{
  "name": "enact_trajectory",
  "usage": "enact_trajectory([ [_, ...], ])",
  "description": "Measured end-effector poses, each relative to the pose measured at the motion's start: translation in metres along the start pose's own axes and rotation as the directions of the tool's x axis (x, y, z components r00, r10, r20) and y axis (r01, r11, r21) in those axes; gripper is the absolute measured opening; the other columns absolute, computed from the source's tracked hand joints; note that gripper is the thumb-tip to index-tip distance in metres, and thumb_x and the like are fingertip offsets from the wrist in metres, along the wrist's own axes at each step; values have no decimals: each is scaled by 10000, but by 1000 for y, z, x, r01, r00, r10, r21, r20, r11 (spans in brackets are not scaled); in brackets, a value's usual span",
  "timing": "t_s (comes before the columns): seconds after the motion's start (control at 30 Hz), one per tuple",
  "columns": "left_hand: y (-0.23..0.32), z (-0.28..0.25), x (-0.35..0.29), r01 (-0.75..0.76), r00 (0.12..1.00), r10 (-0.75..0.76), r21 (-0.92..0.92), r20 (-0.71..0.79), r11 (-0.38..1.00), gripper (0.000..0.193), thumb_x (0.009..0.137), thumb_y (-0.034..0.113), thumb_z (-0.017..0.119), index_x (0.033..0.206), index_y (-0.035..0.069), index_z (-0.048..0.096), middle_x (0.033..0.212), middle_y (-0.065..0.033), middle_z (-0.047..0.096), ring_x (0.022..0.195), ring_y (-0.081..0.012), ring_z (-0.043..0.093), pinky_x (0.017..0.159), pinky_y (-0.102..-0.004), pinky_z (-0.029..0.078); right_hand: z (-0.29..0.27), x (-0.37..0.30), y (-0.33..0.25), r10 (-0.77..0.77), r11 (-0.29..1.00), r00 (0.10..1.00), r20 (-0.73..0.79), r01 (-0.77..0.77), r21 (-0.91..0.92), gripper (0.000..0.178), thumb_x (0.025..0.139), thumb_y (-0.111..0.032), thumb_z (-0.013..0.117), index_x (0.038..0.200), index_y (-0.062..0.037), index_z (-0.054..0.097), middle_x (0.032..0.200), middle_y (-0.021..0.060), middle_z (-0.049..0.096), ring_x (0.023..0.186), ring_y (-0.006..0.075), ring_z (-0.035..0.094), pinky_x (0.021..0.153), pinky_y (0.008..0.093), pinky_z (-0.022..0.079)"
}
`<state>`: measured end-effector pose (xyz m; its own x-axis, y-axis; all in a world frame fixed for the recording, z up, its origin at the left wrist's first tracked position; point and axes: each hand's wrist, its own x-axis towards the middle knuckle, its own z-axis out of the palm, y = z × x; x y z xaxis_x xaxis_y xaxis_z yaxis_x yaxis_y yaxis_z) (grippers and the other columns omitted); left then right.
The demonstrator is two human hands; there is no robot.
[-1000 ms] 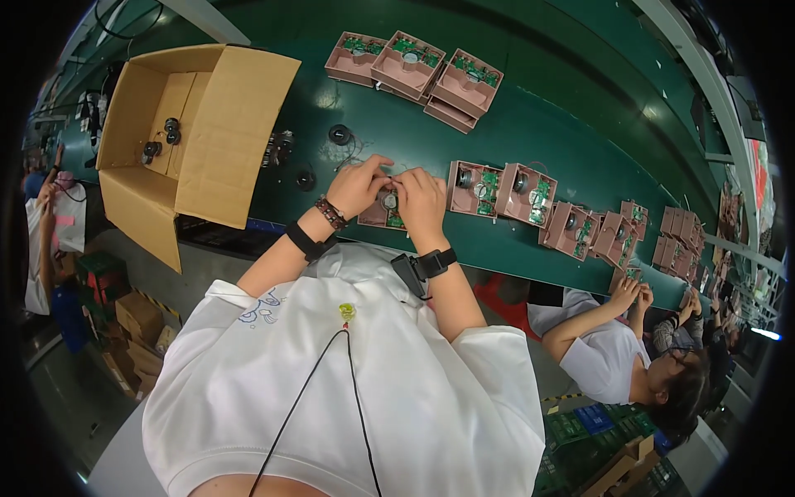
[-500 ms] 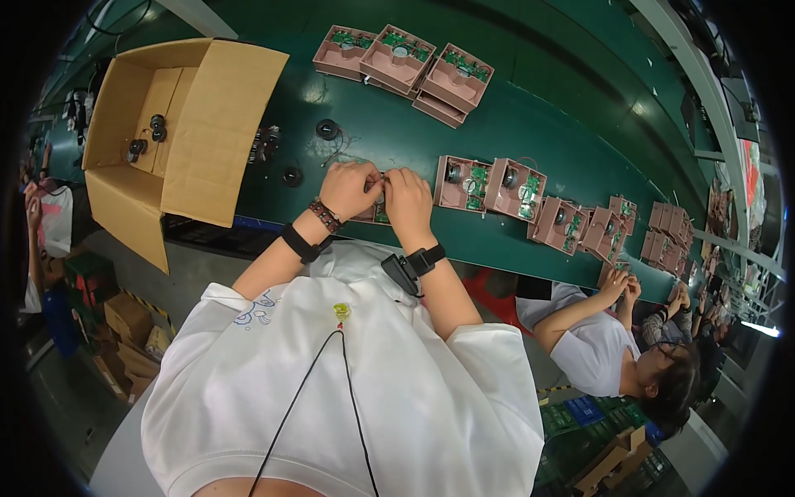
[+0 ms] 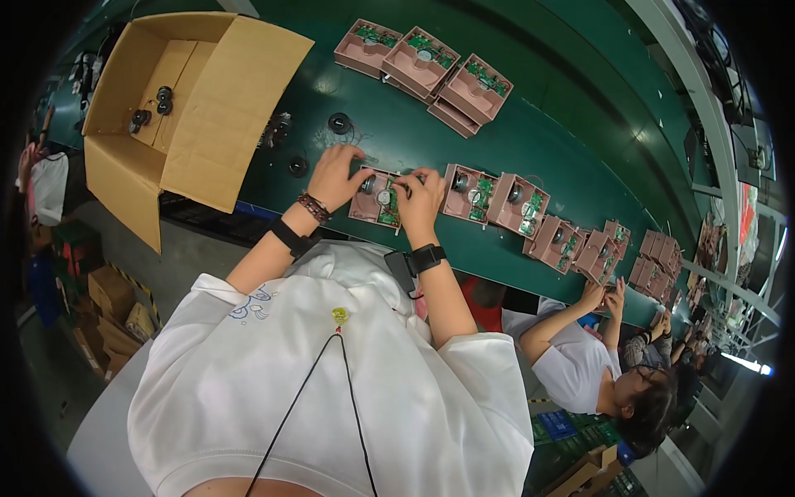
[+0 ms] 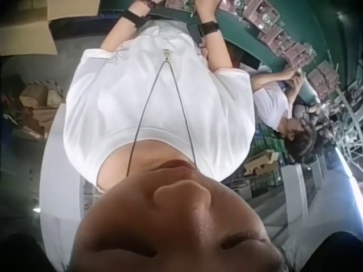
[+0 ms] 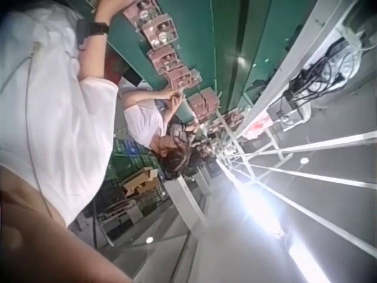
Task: The person picks up a speaker from a box, places it into a pink housing, and connects the wires to the circuit board before repeating the process.
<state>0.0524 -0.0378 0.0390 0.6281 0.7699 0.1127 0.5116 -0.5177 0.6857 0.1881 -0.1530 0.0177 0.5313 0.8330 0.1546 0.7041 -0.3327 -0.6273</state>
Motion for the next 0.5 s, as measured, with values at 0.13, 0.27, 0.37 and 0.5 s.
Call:
enact_trajectory([
  [0.13,-22,3,-23,161,975,-156,-14,159,987,315,737,189,641,973,41,495,926,-145,534,876,-328,522,762,-396,425,14,-6,8,42,999,999,-22,-41,27,126,644,-128,729,749,-133,659,959,80,456,912,261,402,780,357,345],
  [0.27,-15,11,-38,167,966,-165,7,198,986,336,735,185,640,982,20,482,921,-143,536,887,-326,526,759,-386,435,24,-8,11,113,992,994,2,-113,51,112,663,-135,720,755,-135,657,971,82,446,930,270,396,812,377,325],
  [0.37,-11,19,-43,182,959,-180,10,217,983,349,734,181,638,995,16,476,931,-145,533,891,-326,526,758,-386,437,24,-7,11,139,988,990,17,-139,60,104,669,-132,713,755,-134,655,966,80,438,948,275,393,837,384,306],
  [0.5,-13,19,-45,183,957,-178,-1,228,983,359,734,170,633,1011,11,469,934,-145,527,891,-329,526,756,-387,438,24,-9,14,164,983,986,31,-166,81,100,674,-130,704,757,-132,649,958,77,433,955,274,394,848,389,296],
])
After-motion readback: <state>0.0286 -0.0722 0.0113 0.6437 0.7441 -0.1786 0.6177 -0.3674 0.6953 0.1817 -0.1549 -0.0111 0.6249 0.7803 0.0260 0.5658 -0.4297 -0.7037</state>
